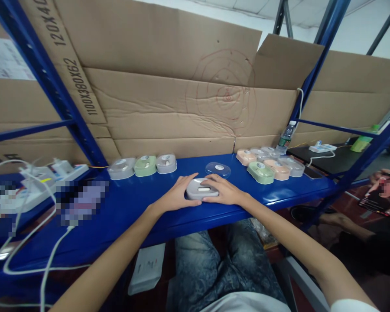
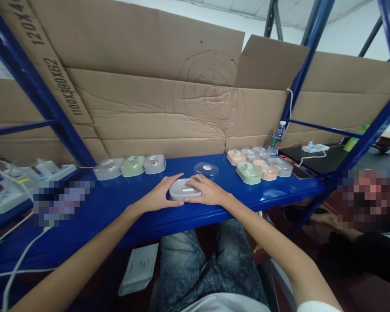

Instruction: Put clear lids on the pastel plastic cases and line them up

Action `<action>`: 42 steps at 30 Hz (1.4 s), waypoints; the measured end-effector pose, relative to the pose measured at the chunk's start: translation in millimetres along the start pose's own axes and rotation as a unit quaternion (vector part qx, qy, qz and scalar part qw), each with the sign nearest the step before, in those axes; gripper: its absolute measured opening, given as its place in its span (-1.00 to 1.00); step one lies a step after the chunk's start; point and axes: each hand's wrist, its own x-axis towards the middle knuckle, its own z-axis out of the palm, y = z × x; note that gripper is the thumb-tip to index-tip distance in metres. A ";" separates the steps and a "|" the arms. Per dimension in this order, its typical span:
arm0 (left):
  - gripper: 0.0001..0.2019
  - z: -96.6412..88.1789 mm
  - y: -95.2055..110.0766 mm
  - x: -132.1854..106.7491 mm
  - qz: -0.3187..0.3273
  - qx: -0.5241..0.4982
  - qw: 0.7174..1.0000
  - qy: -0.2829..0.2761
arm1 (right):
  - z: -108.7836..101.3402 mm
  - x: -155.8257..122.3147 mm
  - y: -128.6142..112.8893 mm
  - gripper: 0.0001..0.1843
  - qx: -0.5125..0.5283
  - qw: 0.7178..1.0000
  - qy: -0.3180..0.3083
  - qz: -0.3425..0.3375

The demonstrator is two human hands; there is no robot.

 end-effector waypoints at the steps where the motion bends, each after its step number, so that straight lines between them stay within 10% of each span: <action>1: 0.07 -0.1 0.3 0.0 -0.005 -0.003 1.000 -0.002 | -0.5 0.9 0.7 -0.35 0.009 1.000 0.003 0.004; 42: 0.10 0.3 -7.4 2.7 -0.025 0.007 1.000 0.003 | 0.8 2.2 4.1 -0.38 -0.030 0.999 0.021 -0.002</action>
